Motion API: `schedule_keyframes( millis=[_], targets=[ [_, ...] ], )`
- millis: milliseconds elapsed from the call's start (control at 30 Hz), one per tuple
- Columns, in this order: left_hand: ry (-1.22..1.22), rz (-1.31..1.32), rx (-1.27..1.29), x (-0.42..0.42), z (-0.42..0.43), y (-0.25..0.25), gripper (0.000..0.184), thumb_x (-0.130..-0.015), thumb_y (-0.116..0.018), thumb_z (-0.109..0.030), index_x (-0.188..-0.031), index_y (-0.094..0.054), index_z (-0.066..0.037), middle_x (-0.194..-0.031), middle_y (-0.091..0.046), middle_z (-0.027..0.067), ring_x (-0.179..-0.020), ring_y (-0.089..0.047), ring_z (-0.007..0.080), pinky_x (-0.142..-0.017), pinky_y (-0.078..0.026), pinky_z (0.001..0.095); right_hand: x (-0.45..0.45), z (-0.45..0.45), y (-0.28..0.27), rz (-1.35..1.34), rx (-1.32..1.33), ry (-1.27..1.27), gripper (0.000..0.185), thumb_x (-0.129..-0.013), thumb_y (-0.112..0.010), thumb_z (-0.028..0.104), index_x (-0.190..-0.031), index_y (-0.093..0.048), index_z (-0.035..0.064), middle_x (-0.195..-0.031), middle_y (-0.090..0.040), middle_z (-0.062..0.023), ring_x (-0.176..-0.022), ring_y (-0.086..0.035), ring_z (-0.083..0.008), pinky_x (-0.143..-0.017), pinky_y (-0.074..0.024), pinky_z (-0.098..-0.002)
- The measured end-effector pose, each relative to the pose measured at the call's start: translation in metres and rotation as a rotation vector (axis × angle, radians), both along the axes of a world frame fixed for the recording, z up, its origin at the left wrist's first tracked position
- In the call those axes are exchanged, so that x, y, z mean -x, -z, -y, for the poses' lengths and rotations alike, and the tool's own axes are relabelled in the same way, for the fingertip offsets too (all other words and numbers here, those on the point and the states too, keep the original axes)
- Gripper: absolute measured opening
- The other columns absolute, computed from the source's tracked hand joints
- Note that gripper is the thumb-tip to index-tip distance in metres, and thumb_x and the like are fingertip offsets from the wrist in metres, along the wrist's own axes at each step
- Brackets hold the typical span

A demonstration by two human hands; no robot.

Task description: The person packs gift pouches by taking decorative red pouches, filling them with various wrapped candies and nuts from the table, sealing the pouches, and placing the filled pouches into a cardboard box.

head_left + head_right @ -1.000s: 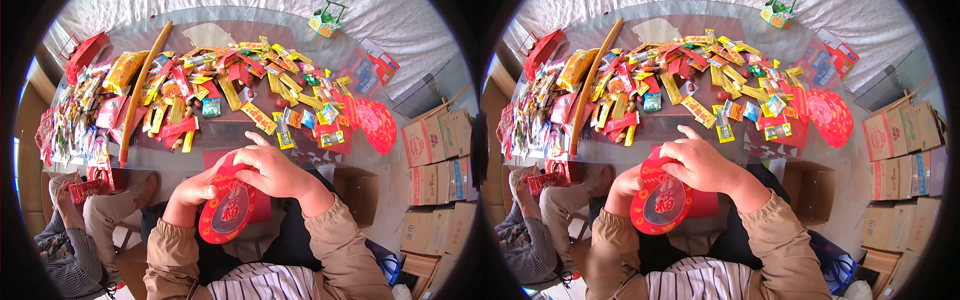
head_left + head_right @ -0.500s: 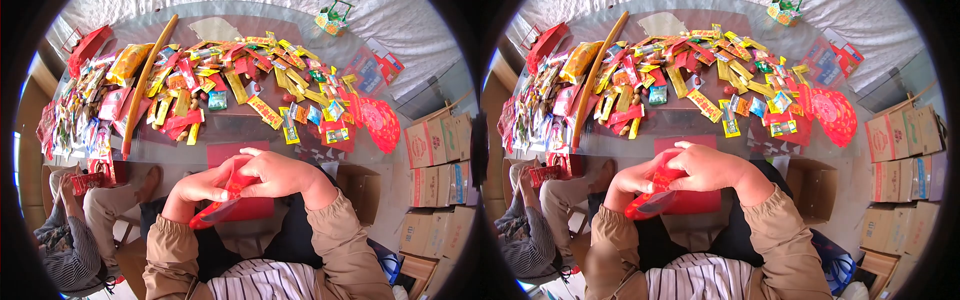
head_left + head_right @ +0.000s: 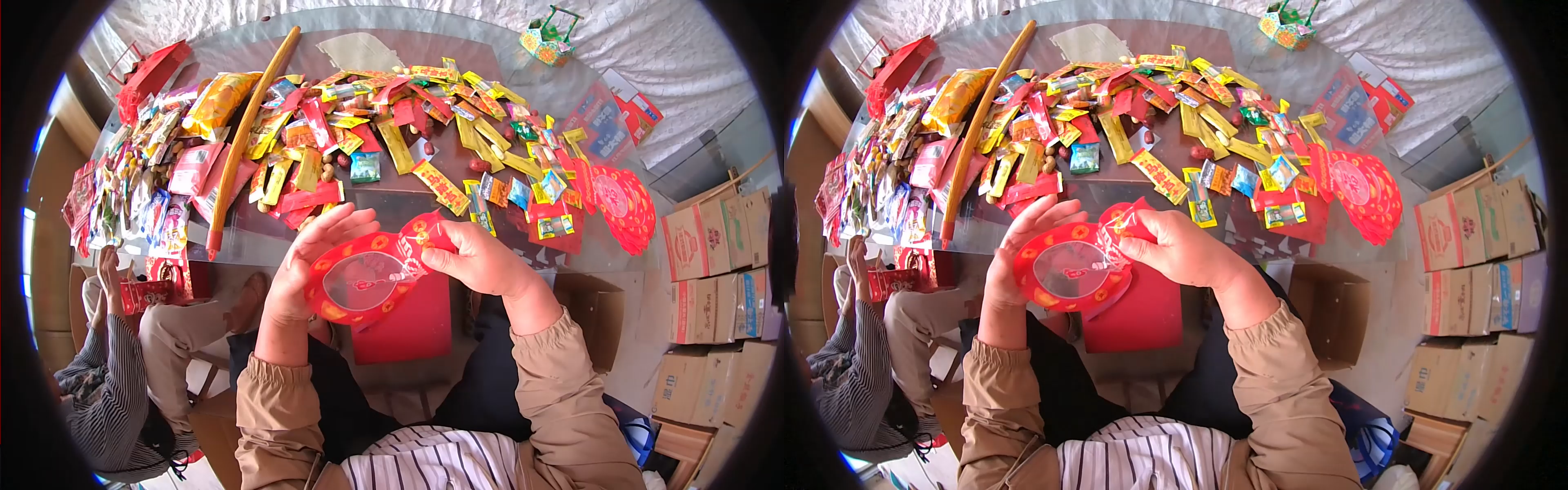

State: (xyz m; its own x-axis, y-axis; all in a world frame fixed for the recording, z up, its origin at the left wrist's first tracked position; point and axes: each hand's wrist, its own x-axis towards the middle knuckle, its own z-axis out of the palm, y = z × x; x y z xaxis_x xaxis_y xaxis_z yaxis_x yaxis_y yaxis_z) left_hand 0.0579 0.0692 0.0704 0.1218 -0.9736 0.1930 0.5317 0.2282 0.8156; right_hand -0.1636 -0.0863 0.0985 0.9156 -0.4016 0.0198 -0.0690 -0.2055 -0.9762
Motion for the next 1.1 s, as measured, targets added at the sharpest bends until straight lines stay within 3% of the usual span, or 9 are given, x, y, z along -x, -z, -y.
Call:
schedule_keyframes(
  millis=[100,133,233,533,667,767,800,900,1100],
  targets=[
    [-0.071,0.066,-0.064,-0.004,-0.004,0.003,0.071,-0.09,-0.074,-0.041,-0.144,-0.051,0.0,-0.146,-0.053,0.0228,-0.138,-0.049,0.0357,-0.115,-0.04,0.0498,0.003,0.003,0.002,-0.036,-0.028,0.033,0.024,-0.103,-0.061,0.021,-0.112,-0.063,-0.0008,-0.095,-0.071,-0.0097,-0.084,-0.062,-0.013,-0.079,-0.0506,-0.0319],
    [-0.078,-0.031,-0.047,-0.004,-0.004,0.007,0.044,-0.092,-0.067,-0.015,-0.133,-0.062,0.002,-0.141,-0.058,0.0213,-0.136,-0.052,0.0335,-0.112,-0.043,0.0466,0.004,0.003,-0.001,-0.054,-0.027,0.034,0.024,-0.103,-0.061,0.021,-0.113,-0.063,-0.0008,-0.095,-0.071,-0.0092,-0.085,-0.061,-0.0127,-0.079,-0.0505,-0.0318],
    [-0.149,0.078,-0.018,-0.006,0.001,0.018,0.032,-0.094,-0.06,-0.004,-0.125,-0.067,0.001,-0.137,-0.062,0.021,-0.133,-0.055,0.0312,-0.109,-0.047,0.0427,0.003,0.003,0.001,-0.051,-0.046,0.042,0.024,-0.103,-0.06,0.02,-0.114,-0.063,-0.0007,-0.096,-0.071,-0.0071,-0.086,-0.06,-0.0112,-0.08,-0.0501,-0.0312],
    [-0.314,0.022,-0.166,0.011,0.008,0.004,0.024,-0.09,-0.063,0.003,-0.113,-0.069,0.002,-0.126,-0.068,0.0177,-0.123,-0.063,0.0292,-0.105,-0.049,0.0406,0.006,0.012,0.007,-0.047,-0.061,0.055,0.023,-0.105,-0.057,0.019,-0.117,-0.062,0.0005,-0.101,-0.069,0.0001,-0.092,-0.057,-0.0063,-0.085,-0.0489,-0.0289],
    [-0.528,0.953,-0.129,0.019,0.014,-0.006,0.021,-0.079,-0.076,0.005,-0.1,-0.073,0.001,-0.099,-0.075,0.0112,-0.091,-0.072,0.0224,-0.08,-0.057,0.0322,0.007,0.01,-0.001,-0.211,0.154,0.015,0.022,-0.103,-0.06,0.02,-0.113,-0.063,0.0009,-0.094,-0.069,-0.0035,-0.084,-0.056,-0.0088,-0.081,-0.0492,-0.0295],
    [-0.517,0.967,-0.041,0.027,0.017,-0.003,0.016,-0.077,-0.072,0.008,-0.091,-0.071,0.0,-0.089,-0.072,0.0112,-0.081,-0.071,0.0252,-0.072,-0.056,0.0331,0.005,0.004,-0.009,-0.196,0.297,0.015,0.025,-0.099,-0.063,0.023,-0.094,-0.058,-0.0006,-0.086,-0.064,-0.023,-0.078,-0.062,-0.0411,-0.068,-0.0484,-0.0428],
    [-0.56,1.022,0.001,0.028,0.018,-0.002,0.016,-0.076,-0.072,0.008,-0.089,-0.07,0.0,-0.087,-0.071,0.0108,-0.079,-0.07,0.0257,-0.071,-0.055,0.0336,0.005,0.003,-0.01,-0.172,0.323,0.031,0.026,-0.099,-0.063,0.022,-0.091,-0.056,-0.0012,-0.083,-0.062,-0.0234,-0.076,-0.06,-0.0422,-0.067,-0.0472,-0.0445],
    [-0.697,1.213,0.119,0.028,0.022,-0.006,0.015,-0.073,-0.07,0.006,-0.085,-0.067,-0.003,-0.083,-0.068,0.0098,-0.074,-0.067,0.0272,-0.066,-0.054,0.0352,0.007,0.006,-0.004,-0.098,0.261,0.062,0.025,-0.101,-0.062,0.022,-0.093,-0.057,-0.0015,-0.075,-0.057,-0.0131,-0.067,-0.046,-0.0194,-0.066,-0.0454,-0.0349],
    [-0.837,1.361,0.089,0.024,0.02,-0.008,0.018,-0.069,-0.067,0.007,-0.082,-0.062,-0.004,-0.078,-0.061,0.0094,-0.07,-0.062,0.0284,-0.064,-0.051,0.0365,0.015,0.012,-0.005,-0.173,0.215,0.138,0.022,-0.103,-0.06,0.02,-0.105,-0.062,-0.0019,-0.084,-0.066,-0.0069,-0.075,-0.051,-0.0118,-0.074,-0.0476,-0.0308]
  ],
)
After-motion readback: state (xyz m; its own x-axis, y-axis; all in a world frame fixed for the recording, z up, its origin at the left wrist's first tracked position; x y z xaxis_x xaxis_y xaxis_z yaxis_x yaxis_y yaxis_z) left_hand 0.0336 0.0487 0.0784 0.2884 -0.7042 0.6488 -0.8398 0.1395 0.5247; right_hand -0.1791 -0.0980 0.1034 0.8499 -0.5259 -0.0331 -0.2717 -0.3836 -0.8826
